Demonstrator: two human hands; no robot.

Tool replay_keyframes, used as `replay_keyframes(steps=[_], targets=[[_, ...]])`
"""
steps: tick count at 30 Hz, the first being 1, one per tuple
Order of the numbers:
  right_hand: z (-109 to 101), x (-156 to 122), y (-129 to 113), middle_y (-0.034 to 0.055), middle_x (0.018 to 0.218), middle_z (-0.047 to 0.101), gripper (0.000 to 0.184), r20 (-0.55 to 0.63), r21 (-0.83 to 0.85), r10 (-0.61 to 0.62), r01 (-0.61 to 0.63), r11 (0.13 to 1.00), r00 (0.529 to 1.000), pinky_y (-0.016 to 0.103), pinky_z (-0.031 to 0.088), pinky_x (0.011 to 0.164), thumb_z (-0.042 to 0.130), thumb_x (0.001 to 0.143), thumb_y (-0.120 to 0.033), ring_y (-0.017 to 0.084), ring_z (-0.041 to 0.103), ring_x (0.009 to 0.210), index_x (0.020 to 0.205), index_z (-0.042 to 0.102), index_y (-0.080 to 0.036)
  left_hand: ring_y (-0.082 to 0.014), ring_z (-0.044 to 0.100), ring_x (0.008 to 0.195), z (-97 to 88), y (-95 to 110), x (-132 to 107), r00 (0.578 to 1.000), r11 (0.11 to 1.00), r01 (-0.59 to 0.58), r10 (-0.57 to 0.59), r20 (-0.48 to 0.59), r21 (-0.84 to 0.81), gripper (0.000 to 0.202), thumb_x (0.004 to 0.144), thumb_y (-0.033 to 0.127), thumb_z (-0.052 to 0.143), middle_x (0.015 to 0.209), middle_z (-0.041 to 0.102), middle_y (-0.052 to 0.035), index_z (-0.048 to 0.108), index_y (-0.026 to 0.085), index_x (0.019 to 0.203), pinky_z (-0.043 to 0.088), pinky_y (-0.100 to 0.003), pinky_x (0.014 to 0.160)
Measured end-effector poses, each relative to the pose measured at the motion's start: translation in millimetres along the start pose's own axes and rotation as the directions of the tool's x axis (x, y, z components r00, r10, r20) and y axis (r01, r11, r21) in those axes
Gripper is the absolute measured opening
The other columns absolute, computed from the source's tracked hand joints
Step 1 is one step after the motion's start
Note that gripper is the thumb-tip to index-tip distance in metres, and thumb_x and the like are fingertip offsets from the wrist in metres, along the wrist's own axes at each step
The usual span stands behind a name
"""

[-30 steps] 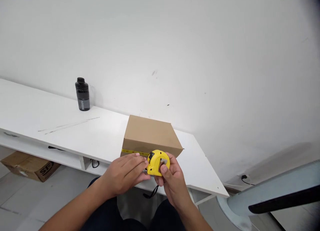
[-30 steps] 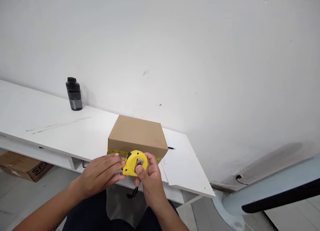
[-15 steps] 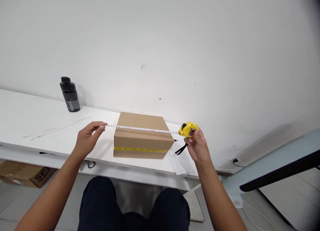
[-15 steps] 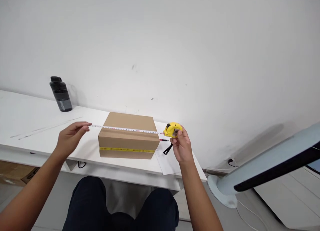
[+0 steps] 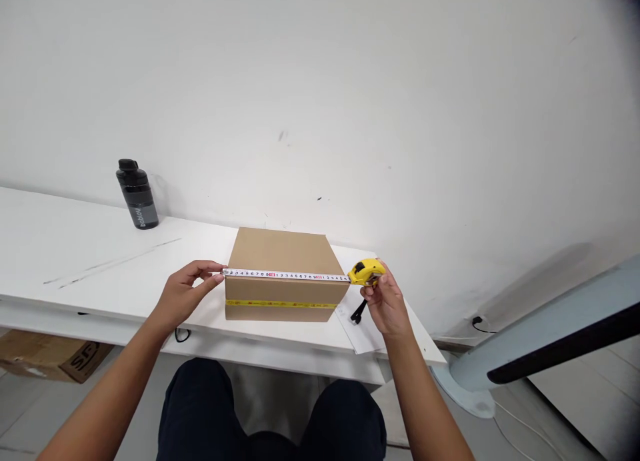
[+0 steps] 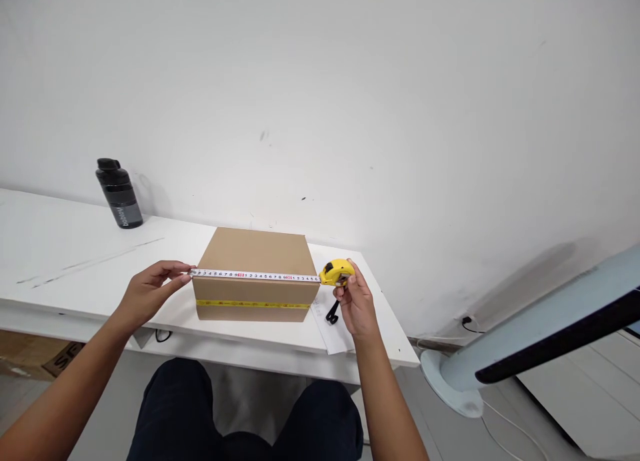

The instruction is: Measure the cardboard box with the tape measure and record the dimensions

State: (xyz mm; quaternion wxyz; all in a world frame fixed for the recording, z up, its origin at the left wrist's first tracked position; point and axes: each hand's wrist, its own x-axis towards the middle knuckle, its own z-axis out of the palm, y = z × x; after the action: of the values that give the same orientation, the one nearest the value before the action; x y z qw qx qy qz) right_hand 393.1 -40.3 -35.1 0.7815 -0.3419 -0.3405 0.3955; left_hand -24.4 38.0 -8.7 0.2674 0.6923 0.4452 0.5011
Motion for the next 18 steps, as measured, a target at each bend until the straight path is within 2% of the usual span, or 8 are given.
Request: replay_keyframes(steps=[5, 9, 15, 18], targets=[[-12.9, 1.4, 3.7, -0.003, 0.092, 0.063, 0.046, -0.019, 0.009, -0.012, 0.012, 1.0, 1.0, 0.019, 0.045, 0.054, 0.084, 0.077, -0.047, 0.006, 0.045, 0.059, 0.12, 0.072, -0.036, -0.0202, 0.069, 0.094, -0.7, -0.1, 1.3, 0.995, 0.994, -0.088, 0.085, 0.045, 0.071, 0.034, 0.084, 0.057, 0.068, 0.105, 0.076, -0.0032, 0.076, 0.029, 0.101, 0.057, -0.033, 0.085], [-13.9, 0.6, 7.5, -0.0022, 0.093, 0.065, 0.047, -0.006, -0.029, -0.019, 0.019, 0.999, 1.0, 0.021, 0.045, 0.054, 0.086, 0.075, -0.046, 0.007, 0.044, 0.059, 0.119, 0.073, -0.036, -0.0201, 0.071, 0.1, 0.2, 2.2, 2.0, 0.983, 0.978, -0.182, 0.18, 0.028, 0.106, 0.028, 0.088, 0.052, 0.067, 0.106, 0.076, -0.0015, 0.077, 0.031, 0.102, 0.058, -0.032, 0.089], [-13.8, 2.8, 9.5, -0.0012, 0.097, 0.067, 0.045, 0.001, -0.061, -0.031, 0.031, 0.998, 1.0, 0.022, 0.042, 0.054, 0.085, 0.075, -0.046, 0.007, 0.043, 0.06, 0.117, 0.074, -0.037, -0.0191, 0.069, 0.11, 5.0, 9.6, -2.7, 0.931, 0.917, -0.363, 0.363, 0.026, 0.165, 0.024, 0.093, 0.042, 0.062, 0.117, 0.074, -0.0012, 0.074, 0.031, 0.111, 0.058, -0.035, 0.097], [-15.7, 5.3, 9.2, -0.0011, 0.094, 0.067, 0.047, 0.009, -0.059, -0.036, 0.037, 0.998, 0.999, 0.022, 0.041, 0.053, 0.088, 0.072, -0.046, 0.008, 0.043, 0.061, 0.116, 0.075, -0.036, -0.0196, 0.069, 0.11, 11.0, 10.9, -5.3, 0.906, 0.883, -0.409, 0.422, -0.008, 0.229, 0.024, 0.092, 0.04, 0.065, 0.119, 0.073, -0.0024, 0.073, 0.029, 0.111, 0.057, -0.037, 0.097]])
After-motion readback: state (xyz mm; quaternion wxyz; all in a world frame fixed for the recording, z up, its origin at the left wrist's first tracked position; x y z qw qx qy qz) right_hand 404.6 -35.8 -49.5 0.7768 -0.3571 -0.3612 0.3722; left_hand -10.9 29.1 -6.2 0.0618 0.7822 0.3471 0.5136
